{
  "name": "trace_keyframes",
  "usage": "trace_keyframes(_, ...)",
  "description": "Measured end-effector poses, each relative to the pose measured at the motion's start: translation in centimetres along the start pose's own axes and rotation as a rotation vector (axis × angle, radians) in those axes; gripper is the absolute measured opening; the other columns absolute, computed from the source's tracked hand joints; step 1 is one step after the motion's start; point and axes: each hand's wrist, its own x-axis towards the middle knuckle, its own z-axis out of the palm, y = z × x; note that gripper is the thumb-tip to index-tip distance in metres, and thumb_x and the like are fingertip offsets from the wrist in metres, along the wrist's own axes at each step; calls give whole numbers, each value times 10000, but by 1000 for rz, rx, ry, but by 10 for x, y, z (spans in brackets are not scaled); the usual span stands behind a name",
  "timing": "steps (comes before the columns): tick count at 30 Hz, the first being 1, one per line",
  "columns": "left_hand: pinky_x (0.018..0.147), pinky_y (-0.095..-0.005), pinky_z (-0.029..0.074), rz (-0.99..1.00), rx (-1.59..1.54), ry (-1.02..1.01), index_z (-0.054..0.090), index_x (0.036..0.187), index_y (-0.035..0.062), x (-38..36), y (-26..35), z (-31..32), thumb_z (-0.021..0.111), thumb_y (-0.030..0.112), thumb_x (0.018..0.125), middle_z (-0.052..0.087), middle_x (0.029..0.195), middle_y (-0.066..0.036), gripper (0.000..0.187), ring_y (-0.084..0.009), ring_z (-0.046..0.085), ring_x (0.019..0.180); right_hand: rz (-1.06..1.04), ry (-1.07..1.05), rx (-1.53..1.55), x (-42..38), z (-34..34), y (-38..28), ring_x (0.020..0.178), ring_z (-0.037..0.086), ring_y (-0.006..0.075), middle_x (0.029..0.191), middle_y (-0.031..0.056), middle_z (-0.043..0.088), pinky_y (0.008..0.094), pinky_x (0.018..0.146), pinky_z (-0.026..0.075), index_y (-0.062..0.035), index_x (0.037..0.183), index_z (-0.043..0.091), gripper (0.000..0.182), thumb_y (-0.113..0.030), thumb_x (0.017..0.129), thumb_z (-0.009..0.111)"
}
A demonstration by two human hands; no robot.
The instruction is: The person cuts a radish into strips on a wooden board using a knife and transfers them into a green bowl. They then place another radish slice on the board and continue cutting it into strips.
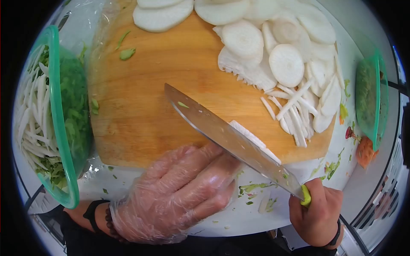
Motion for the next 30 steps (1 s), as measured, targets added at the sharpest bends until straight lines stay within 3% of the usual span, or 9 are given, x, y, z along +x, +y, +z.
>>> trace_keyframes(3, 780, -512, 532, 20, -23, 45, 529, 1045, 82, 0, 0, 2, 760, 34, 645, 596, 1158, -166, 465, -457, 651, 1040, 22, 38, -46, -4, 2, -3, 529, 592, 350, 604, 119, 562, 429, 520, 451, -14, 885, 546, 224, 13, 732, 707)
trace_keyframes(8, 808, -524, 532, 40, -24, 58, 544, 1041, 44, 0, -5, 3, 757, 27, 635, 609, 1151, -179, 459, -459, 646, 1057, 42, 85, -71, -5, 12, -4, 539, 592, 354, 608, 121, 565, 435, 515, 442, -21, 903, 535, 252, -19, 744, 731)
trace_keyframes(11, 881, -525, 524, 15, 36, 74, 558, 1053, 32, -2, 1, 1, 751, 29, 657, 611, 1211, -194, 440, -444, 635, 1116, -4, 109, -148, 4, 18, -2, 487, 583, 287, 620, 86, 531, 406, 455, 436, -64, 817, 486, 350, -161, 706, 803)
trace_keyframes(15, 992, -502, 493, 20, 50, 54, 566, 1092, 17, 3, 6, -10, 735, 26, 688, 599, 1312, -199, 438, -416, 599, 1225, 55, 157, -97, 28, 0, -4, 520, 592, 325, 660, 108, 598, 415, 483, 451, -39, 837, 499, 266, -104, 798, 754)
trace_keyframes(21, 1034, -471, 471, 42, 164, 71, 578, 1217, -32, -1, 15, -6, 703, 19, 716, 579, 1349, -184, 519, -382, 552, 1295, -147, 417, 95, 20, 10, 6, 538, 592, 368, 631, 152, 590, 424, 513, 441, -27, 897, 564, 152, -30, 840, 704)
trace_keyframes(25, 1028, -443, 466, 98, 325, 102, 592, 1272, -59, -2, 15, 2, 683, 46, 725, 591, 1290, -179, 564, -340, 573, 1241, -13, 263, 251, 15, 8, -5, 504, 564, 380, 574, 178, 562, 434, 505, 429, -1, 827, 577, 189, -98, 909, 718)
trace_keyframes(30, 936, -397, 504, 150, 378, 121, 637, 1176, -80, 0, 14, -2, 673, 57, 724, 601, 1204, -174, 473, -305, 614, 1119, 58, 168, 120, 13, 9, -17, 488, 564, 383, 528, 193, 536, 436, 490, 434, 4, 761, 567, 309, -194, 946, 716)
